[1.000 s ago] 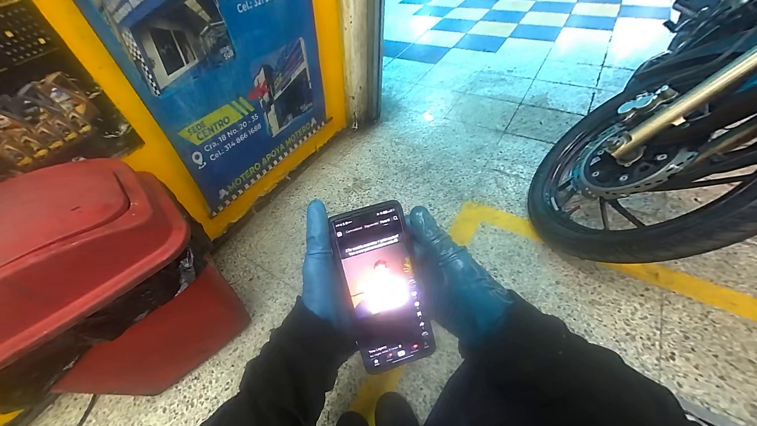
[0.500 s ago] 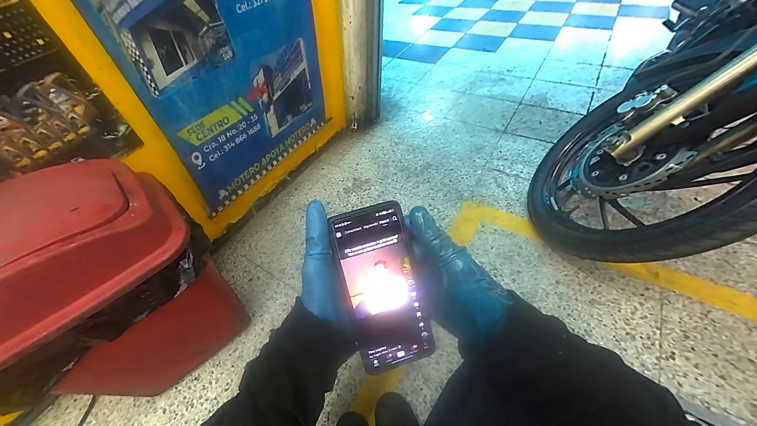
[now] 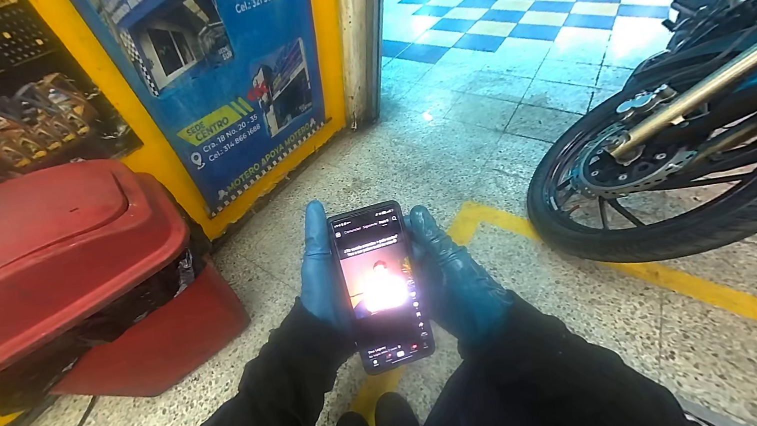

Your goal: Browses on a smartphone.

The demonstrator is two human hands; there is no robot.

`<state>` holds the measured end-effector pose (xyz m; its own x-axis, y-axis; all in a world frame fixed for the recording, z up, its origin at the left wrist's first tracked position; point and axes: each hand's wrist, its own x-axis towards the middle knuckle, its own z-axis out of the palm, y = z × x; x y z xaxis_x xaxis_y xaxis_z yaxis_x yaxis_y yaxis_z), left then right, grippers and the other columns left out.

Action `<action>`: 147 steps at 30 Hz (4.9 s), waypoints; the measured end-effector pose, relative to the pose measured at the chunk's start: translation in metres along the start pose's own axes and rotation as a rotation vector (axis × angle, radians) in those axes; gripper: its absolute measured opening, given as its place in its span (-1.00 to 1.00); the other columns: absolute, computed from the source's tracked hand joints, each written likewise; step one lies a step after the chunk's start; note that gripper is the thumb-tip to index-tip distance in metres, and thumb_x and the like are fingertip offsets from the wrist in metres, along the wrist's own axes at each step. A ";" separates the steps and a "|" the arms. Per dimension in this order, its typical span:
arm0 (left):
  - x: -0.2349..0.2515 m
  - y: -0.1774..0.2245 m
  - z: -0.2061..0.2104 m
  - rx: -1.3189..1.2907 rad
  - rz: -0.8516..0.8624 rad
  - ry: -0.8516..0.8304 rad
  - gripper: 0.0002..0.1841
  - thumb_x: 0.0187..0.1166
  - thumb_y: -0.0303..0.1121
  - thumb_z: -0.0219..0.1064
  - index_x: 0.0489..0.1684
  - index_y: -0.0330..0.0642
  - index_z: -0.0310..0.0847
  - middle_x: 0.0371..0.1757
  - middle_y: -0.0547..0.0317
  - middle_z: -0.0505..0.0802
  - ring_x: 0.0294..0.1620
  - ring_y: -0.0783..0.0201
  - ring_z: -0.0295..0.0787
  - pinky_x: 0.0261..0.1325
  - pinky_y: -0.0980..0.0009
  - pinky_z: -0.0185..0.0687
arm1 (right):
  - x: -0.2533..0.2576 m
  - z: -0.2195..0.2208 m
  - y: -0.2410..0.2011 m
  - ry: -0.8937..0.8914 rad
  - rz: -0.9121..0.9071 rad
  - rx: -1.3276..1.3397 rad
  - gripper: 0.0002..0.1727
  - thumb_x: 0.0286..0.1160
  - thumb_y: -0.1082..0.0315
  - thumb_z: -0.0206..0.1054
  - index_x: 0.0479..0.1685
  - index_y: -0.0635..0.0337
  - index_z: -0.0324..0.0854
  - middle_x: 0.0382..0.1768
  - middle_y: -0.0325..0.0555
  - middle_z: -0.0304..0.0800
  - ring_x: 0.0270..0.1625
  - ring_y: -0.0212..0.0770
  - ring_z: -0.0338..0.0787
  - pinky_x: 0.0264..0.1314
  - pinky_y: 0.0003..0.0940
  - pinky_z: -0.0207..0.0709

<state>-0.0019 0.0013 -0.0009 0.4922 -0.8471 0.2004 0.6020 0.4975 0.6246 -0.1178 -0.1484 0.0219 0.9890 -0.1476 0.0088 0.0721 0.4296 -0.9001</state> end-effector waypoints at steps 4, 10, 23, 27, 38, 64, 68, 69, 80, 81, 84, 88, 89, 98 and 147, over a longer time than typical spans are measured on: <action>0.000 0.000 0.000 -0.022 -0.002 0.008 -0.08 0.56 0.55 -0.25 0.47 -0.04 0.54 0.32 -0.15 0.76 0.35 -0.01 0.72 0.37 -0.08 0.65 | 0.001 0.000 0.000 -0.002 0.002 -0.013 -0.33 0.74 -0.35 -0.13 0.48 -0.11 0.48 0.31 -0.08 0.70 0.36 -0.11 0.70 0.37 0.01 0.64; 0.000 0.000 0.001 0.000 0.008 0.045 -0.09 0.58 0.54 -0.26 0.48 -0.04 0.54 0.32 -0.17 0.76 0.35 -0.03 0.72 0.37 -0.10 0.65 | 0.001 0.000 0.000 0.015 0.008 -0.006 -0.33 0.74 -0.35 -0.11 0.48 -0.11 0.50 0.30 -0.09 0.71 0.36 -0.12 0.70 0.37 0.01 0.64; 0.001 0.001 0.003 -0.058 -0.035 0.014 -0.07 0.53 0.58 -0.23 0.45 -0.03 0.56 0.29 -0.16 0.77 0.32 -0.01 0.73 0.33 -0.08 0.66 | -0.012 0.040 -0.025 0.125 0.020 -0.056 -0.41 0.81 -0.24 -0.19 0.40 -0.11 0.54 0.18 -0.24 0.79 0.27 -0.31 0.75 0.34 -0.24 0.66; 0.001 0.001 0.002 -0.069 -0.039 0.006 -0.07 0.53 0.57 -0.23 0.45 -0.03 0.56 0.29 -0.16 0.77 0.33 0.00 0.73 0.34 -0.07 0.66 | -0.013 0.046 -0.029 0.146 0.044 -0.052 -0.39 0.81 -0.25 -0.20 0.40 -0.10 0.53 0.16 -0.22 0.80 0.24 -0.30 0.77 0.31 -0.25 0.67; 0.002 0.000 0.002 -0.050 -0.025 0.031 -0.07 0.54 0.57 -0.24 0.45 -0.04 0.56 0.29 -0.15 0.77 0.32 -0.01 0.73 0.33 -0.09 0.67 | 0.001 0.001 -0.001 -0.026 -0.027 -0.016 -0.31 0.74 -0.37 -0.15 0.46 -0.08 0.51 0.23 -0.06 0.73 0.29 -0.13 0.73 0.31 -0.03 0.67; 0.000 0.000 0.001 -0.060 -0.041 -0.005 -0.04 0.53 0.59 -0.29 0.49 -0.02 0.53 0.32 -0.16 0.75 0.35 -0.02 0.71 0.35 -0.10 0.65 | 0.000 0.000 0.000 0.001 -0.011 -0.009 -0.27 0.70 -0.41 -0.16 0.46 -0.07 0.50 0.22 -0.02 0.73 0.29 -0.08 0.74 0.31 0.02 0.67; 0.000 0.000 0.000 -0.055 -0.034 0.003 -0.05 0.53 0.58 -0.26 0.47 -0.03 0.54 0.30 -0.18 0.76 0.33 -0.03 0.73 0.33 -0.10 0.66 | 0.001 0.000 -0.002 0.003 0.012 0.008 -0.29 0.69 -0.42 -0.15 0.42 -0.11 0.50 0.22 -0.07 0.71 0.31 -0.10 0.71 0.32 0.03 0.65; 0.000 0.000 0.001 -0.067 -0.040 -0.010 -0.05 0.52 0.59 -0.27 0.48 -0.03 0.54 0.31 -0.17 0.76 0.33 -0.03 0.73 0.33 -0.10 0.66 | 0.001 0.000 -0.002 0.000 0.008 0.001 -0.29 0.69 -0.42 -0.16 0.42 -0.11 0.49 0.23 -0.07 0.71 0.32 -0.10 0.71 0.33 0.03 0.65; 0.001 0.001 0.001 -0.093 -0.061 -0.039 -0.03 0.49 0.61 -0.24 0.47 -0.03 0.54 0.30 -0.16 0.76 0.32 -0.02 0.73 0.32 -0.08 0.67 | 0.000 0.000 -0.002 -0.007 -0.011 -0.024 -0.28 0.69 -0.43 -0.18 0.43 -0.10 0.49 0.20 -0.07 0.72 0.30 -0.12 0.72 0.33 0.01 0.65; 0.001 0.001 0.000 -0.083 -0.056 -0.039 -0.03 0.49 0.61 -0.24 0.47 -0.04 0.54 0.30 -0.17 0.76 0.32 -0.02 0.73 0.32 -0.08 0.67 | 0.000 0.000 -0.001 -0.006 -0.022 -0.033 -0.28 0.70 -0.42 -0.18 0.44 -0.09 0.49 0.20 -0.07 0.72 0.30 -0.12 0.72 0.32 0.00 0.66; 0.001 0.000 0.000 -0.055 -0.040 -0.027 -0.04 0.51 0.60 -0.23 0.48 -0.05 0.54 0.30 -0.18 0.76 0.32 -0.03 0.73 0.33 -0.09 0.67 | 0.000 0.000 0.000 -0.016 -0.056 -0.058 -0.27 0.74 -0.39 -0.21 0.46 -0.06 0.48 0.23 -0.04 0.72 0.30 -0.11 0.73 0.31 0.00 0.67; 0.001 0.001 0.000 -0.064 -0.050 -0.009 -0.04 0.50 0.60 -0.23 0.47 -0.04 0.54 0.30 -0.17 0.76 0.32 -0.03 0.73 0.32 -0.09 0.67 | 0.000 0.001 -0.001 -0.016 -0.044 -0.035 -0.28 0.72 -0.39 -0.18 0.45 -0.07 0.50 0.21 -0.04 0.72 0.29 -0.10 0.73 0.31 0.00 0.67; 0.001 0.001 0.000 -0.065 -0.051 -0.009 -0.05 0.51 0.60 -0.23 0.46 -0.04 0.55 0.30 -0.17 0.76 0.32 -0.02 0.73 0.33 -0.09 0.67 | 0.000 0.000 -0.001 -0.014 -0.035 -0.028 -0.28 0.72 -0.40 -0.18 0.45 -0.08 0.50 0.22 -0.04 0.73 0.30 -0.10 0.73 0.32 0.00 0.66; 0.001 0.000 0.001 -0.081 -0.047 -0.010 -0.06 0.51 0.59 -0.23 0.46 -0.03 0.54 0.31 -0.16 0.76 0.34 -0.01 0.72 0.34 -0.08 0.66 | 0.000 0.000 -0.001 -0.004 -0.036 -0.033 -0.30 0.73 -0.39 -0.18 0.44 -0.09 0.50 0.22 -0.06 0.72 0.30 -0.11 0.73 0.31 -0.01 0.66; 0.000 0.000 0.003 -0.138 -0.082 -0.056 0.01 0.48 0.62 -0.27 0.55 -0.09 0.46 0.36 -0.25 0.71 0.37 -0.08 0.69 0.35 -0.10 0.65 | 0.001 0.002 0.000 0.012 -0.051 -0.010 -0.30 0.70 -0.41 -0.13 0.39 -0.09 0.52 0.16 -0.07 0.75 0.24 -0.13 0.76 0.27 -0.03 0.69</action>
<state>-0.0038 0.0004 0.0018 0.4045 -0.8930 0.1973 0.7210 0.4442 0.5318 -0.1163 -0.1466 0.0227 0.9825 -0.1798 0.0493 0.1208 0.4122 -0.9030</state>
